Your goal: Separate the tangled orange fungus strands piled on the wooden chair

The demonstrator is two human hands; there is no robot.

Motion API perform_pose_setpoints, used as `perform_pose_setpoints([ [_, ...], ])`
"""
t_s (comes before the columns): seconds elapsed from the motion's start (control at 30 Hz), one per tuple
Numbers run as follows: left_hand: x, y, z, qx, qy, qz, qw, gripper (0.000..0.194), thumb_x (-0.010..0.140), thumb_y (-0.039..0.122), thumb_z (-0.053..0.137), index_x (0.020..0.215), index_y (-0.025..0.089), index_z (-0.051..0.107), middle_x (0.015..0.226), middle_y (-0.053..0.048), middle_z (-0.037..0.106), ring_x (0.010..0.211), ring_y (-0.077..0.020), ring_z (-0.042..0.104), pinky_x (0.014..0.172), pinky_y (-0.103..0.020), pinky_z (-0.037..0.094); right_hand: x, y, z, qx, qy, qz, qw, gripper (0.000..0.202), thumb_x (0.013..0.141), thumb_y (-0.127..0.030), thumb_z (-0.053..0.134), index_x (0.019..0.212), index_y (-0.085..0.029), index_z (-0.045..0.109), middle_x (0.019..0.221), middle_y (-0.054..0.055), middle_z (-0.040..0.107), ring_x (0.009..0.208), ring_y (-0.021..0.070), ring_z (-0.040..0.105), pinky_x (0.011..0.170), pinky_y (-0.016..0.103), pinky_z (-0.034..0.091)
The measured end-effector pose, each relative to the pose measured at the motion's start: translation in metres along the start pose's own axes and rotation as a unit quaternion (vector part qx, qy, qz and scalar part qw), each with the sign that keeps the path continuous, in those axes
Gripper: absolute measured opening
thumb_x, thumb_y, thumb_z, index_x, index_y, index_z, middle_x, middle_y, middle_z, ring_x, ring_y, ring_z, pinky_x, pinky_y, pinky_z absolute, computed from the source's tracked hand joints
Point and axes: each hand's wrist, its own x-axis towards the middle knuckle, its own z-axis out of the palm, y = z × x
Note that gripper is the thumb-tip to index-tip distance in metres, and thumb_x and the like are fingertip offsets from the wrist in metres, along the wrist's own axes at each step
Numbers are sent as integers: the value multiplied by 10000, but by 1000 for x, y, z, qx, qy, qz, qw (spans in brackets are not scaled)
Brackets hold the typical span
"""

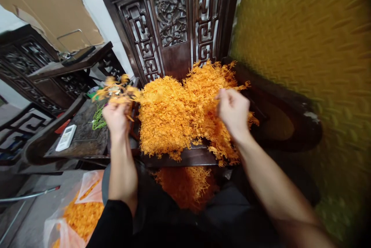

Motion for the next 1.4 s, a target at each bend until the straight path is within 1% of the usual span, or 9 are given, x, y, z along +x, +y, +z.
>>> perform_pose_setpoints([
  [0.07, 6, 9, -7, -33, 25, 22, 999, 317, 612, 339, 863, 626, 138, 618, 537, 39, 520, 411, -31, 328, 408, -192, 218, 5, 7, -7, 50, -1, 73, 996, 448, 966, -582, 558, 840, -177, 703, 668, 46, 635, 541, 149, 562, 502, 281, 436],
  [0.23, -12, 17, 3, -42, -105, 46, 992, 406, 653, 413, 888, 580, 148, 589, 523, 33, 482, 447, -57, 398, 444, -206, 309, -9, -3, 7, 251, -179, 179, 934, 492, 802, -533, 792, 1082, -132, 742, 977, 100, 710, 685, 157, 677, 493, 272, 548],
  [0.4, -25, 11, 14, -41, -173, 45, 983, 432, 691, 437, 880, 559, 155, 581, 513, 22, 479, 439, -73, 401, 424, -224, 303, -25, -15, 21, 383, -261, 258, 848, 610, 809, -509, 810, 1303, -172, 692, 701, -31, 513, 544, 76, 488, 378, 195, 338],
  [0.53, -26, 6, 12, 25, -192, 58, 979, 473, 699, 504, 850, 521, 176, 560, 489, 15, 476, 454, -103, 446, 453, -246, 366, -30, -19, 23, 419, -321, 304, 793, 602, 806, -627, 775, 1176, -158, 710, 635, -58, 395, 505, 52, 341, 382, 200, 156],
  [0.8, -40, 10, 13, 120, -299, 106, 941, 300, 756, 378, 830, 582, 185, 680, 571, -12, 628, 539, -143, 579, 559, -264, 485, -28, -33, 31, 395, -290, 390, 779, 700, 691, -857, 692, 952, -211, 637, 670, 18, 526, 473, 71, 353, 378, 224, 74],
  [0.93, -47, 17, 16, 147, -356, 171, 907, 104, 803, 275, 791, 732, 202, 770, 719, -28, 734, 671, -174, 677, 702, -288, 552, -25, -32, 29, 379, -315, 414, 765, 596, 701, -746, 788, 886, -215, 592, 638, -12, 497, 440, 48, 331, 381, 200, 61],
  [1.17, -48, 27, 8, 188, -371, 232, 879, 72, 833, 225, 729, 792, 210, 786, 762, -32, 765, 700, -185, 716, 717, -287, 567, -23, -35, 16, 368, -337, 317, 807, 532, 745, -622, 819, 798, -218, 477, 582, -96, 360, 403, 34, 351, 377, 191, 80],
  [1.3, -50, 32, 9, 229, -349, 270, 868, 106, 835, 214, 689, 782, 210, 781, 739, -30, 764, 688, -183, 721, 690, -282, 575, -24, -30, 16, 312, -298, 242, 869, 457, 798, -607, 770, 833, -209, 549, 537, -90, 419, 401, 53, 375, 391, 200, 175],
  [1.4, -56, 37, 15, 250, -349, 338, 838, 135, 788, 151, 664, 728, 214, 767, 703, -28, 762, 658, -182, 725, 666, -281, 576, -18, -19, 21, 223, -196, 176, 939, 388, 836, -549, 735, 793, -195, 582, 497, -77, 438, 415, 70, 368, 418, 216, 243],
])
